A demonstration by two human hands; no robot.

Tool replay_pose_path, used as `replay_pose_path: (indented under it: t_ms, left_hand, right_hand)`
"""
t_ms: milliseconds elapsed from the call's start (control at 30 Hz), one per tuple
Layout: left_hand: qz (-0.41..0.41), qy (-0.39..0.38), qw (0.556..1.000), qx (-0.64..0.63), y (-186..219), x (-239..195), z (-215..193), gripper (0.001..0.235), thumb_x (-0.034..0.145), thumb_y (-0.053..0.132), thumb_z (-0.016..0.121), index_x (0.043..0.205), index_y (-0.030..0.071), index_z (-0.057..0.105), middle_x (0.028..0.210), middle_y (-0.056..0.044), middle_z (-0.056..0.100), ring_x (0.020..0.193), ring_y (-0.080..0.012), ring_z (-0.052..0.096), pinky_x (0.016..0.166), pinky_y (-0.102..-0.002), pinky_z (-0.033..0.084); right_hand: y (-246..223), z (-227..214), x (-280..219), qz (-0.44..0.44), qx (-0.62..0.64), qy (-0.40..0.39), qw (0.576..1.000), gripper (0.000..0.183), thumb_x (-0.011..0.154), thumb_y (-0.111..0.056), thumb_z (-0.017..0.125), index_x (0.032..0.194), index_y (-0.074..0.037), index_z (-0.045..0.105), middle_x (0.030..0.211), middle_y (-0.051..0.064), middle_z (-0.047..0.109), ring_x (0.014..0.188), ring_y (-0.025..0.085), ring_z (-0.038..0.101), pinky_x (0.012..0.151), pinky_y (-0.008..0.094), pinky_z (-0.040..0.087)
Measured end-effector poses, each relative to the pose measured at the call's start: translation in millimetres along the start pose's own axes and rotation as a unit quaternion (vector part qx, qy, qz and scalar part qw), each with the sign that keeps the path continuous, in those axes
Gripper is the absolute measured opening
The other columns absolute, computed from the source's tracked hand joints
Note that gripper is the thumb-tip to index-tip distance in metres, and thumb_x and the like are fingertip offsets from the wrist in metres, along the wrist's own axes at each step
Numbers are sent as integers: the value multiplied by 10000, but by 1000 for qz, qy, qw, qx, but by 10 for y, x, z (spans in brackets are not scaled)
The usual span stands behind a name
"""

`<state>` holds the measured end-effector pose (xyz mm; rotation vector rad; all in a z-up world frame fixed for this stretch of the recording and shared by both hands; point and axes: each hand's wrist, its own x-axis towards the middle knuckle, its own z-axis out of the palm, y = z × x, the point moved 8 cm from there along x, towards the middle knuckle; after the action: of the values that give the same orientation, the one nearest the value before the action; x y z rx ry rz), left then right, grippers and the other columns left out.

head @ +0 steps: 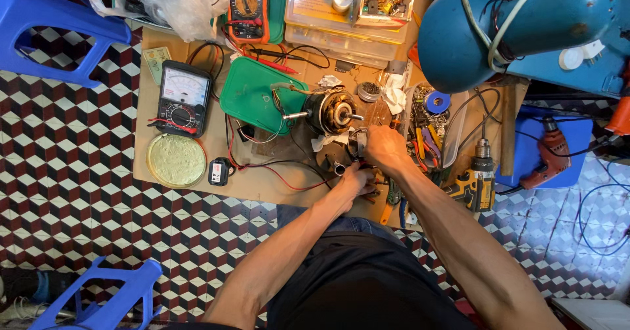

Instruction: The person cleans disassembled motor components using a white cloth and applies liquid from a plastic bottle to the rotor and stator. They wipe the parts repeatedly, rotate them to access different surfaces, and handle small metal pieces from a container.

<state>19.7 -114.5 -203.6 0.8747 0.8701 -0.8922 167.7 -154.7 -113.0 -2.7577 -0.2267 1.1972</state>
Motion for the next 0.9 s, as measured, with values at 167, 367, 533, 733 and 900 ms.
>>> replay_pose_path:
  t_ms: [167, 367, 533, 733, 900]
  left_hand:
    - [10, -8, 1000, -16, 46, -66, -8, 601, 958, 42, 546, 1502, 38, 290, 1224, -84, 541, 1064, -211, 619, 908, -339, 613]
    - [40, -41, 998, 2, 42, -118, 65, 722, 892, 175, 641, 1520, 22, 321, 1292, -125, 580, 1144, -223, 605, 956, -354, 590]
    - [22, -116, 986, -118, 110, -276, 283, 990, 861, 508, 761, 1554, -71, 355, 1356, -167, 529, 1234, -273, 567, 1045, -425, 539]
    - [-14, -118, 970, -212, 433, -624, 423, 989, 705, 727, 731, 1424, 147, 378, 1333, -189, 528, 1248, -297, 580, 1099, -459, 511]
    - [8, -131, 958, -254, 821, -887, 528, 915, 765, 722, 737, 1394, 89, 539, 1258, -168, 562, 1135, -278, 597, 1059, -458, 546]
  right_hand:
    - [157, -7, 11, 69, 23, -14, 997, 275, 787, -134, 697, 996, 44, 707, 1019, 302, 709, 938, 431, 707, 822, 493, 577]
    - [561, -41, -365, 66, 128, 43, 989, 246, 831, -200, 642, 968, -37, 767, 887, 245, 734, 869, 409, 723, 788, 490, 551]
    - [769, -94, -905, 38, 261, 132, 956, 288, 892, -258, 646, 1023, -23, 747, 849, 180, 748, 769, 293, 718, 732, 400, 547]
    - [753, -215, -1436, 50, 355, 177, 917, 248, 949, -221, 668, 1098, -36, 736, 805, 115, 723, 674, 184, 637, 627, 329, 510]
    - [549, -467, -1680, -41, 333, 250, 908, 202, 944, -164, 674, 1088, -33, 725, 868, 89, 726, 667, 164, 664, 608, 308, 525]
